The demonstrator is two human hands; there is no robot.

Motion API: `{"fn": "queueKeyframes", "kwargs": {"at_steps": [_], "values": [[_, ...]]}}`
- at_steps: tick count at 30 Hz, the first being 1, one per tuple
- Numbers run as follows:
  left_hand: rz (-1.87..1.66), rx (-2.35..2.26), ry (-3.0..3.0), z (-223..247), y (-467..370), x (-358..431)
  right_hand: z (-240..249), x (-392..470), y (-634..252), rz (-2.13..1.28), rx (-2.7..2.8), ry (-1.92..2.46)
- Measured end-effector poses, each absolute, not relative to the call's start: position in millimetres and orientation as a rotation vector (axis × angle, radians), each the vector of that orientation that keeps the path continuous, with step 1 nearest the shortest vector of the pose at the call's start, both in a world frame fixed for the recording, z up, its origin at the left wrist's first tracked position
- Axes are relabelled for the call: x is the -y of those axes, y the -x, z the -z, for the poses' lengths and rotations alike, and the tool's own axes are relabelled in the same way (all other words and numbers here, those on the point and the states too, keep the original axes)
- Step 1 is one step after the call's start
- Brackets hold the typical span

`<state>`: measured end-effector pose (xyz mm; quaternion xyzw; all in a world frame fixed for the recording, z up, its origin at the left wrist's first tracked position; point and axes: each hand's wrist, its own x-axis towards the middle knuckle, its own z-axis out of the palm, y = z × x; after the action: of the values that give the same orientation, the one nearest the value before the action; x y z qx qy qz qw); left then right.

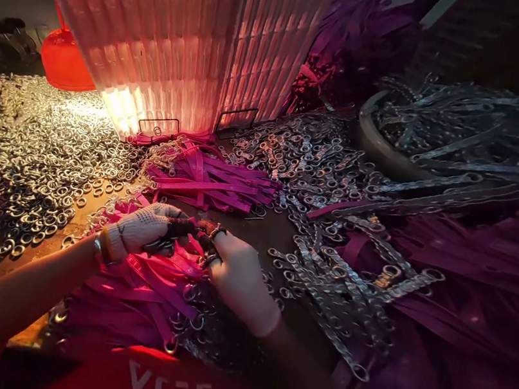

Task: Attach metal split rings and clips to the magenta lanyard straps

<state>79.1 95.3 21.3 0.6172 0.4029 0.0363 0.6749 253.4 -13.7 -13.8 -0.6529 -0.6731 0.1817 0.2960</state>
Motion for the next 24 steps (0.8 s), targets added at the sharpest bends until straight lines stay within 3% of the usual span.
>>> {"fn": "queueKeyframes", "kwargs": {"at_steps": [3,7,11,16,24], "values": [[-0.118,-0.926,-1.409,-27,-70,-73,-1,16,-241,-0.363,2.001,1.925],[-0.177,-0.901,-1.858,-24,-69,-65,-5,25,-233,-0.119,2.232,2.001],[-0.028,-0.799,-1.898,-19,-68,-66,-1,31,-231,0.041,2.336,1.983],[-0.090,-0.713,-2.056,-14,-66,-60,-9,32,-231,-0.142,2.324,2.044],[-0.193,-0.914,-1.771,-11,-52,-47,-27,30,-224,-0.475,2.265,2.171]]}}
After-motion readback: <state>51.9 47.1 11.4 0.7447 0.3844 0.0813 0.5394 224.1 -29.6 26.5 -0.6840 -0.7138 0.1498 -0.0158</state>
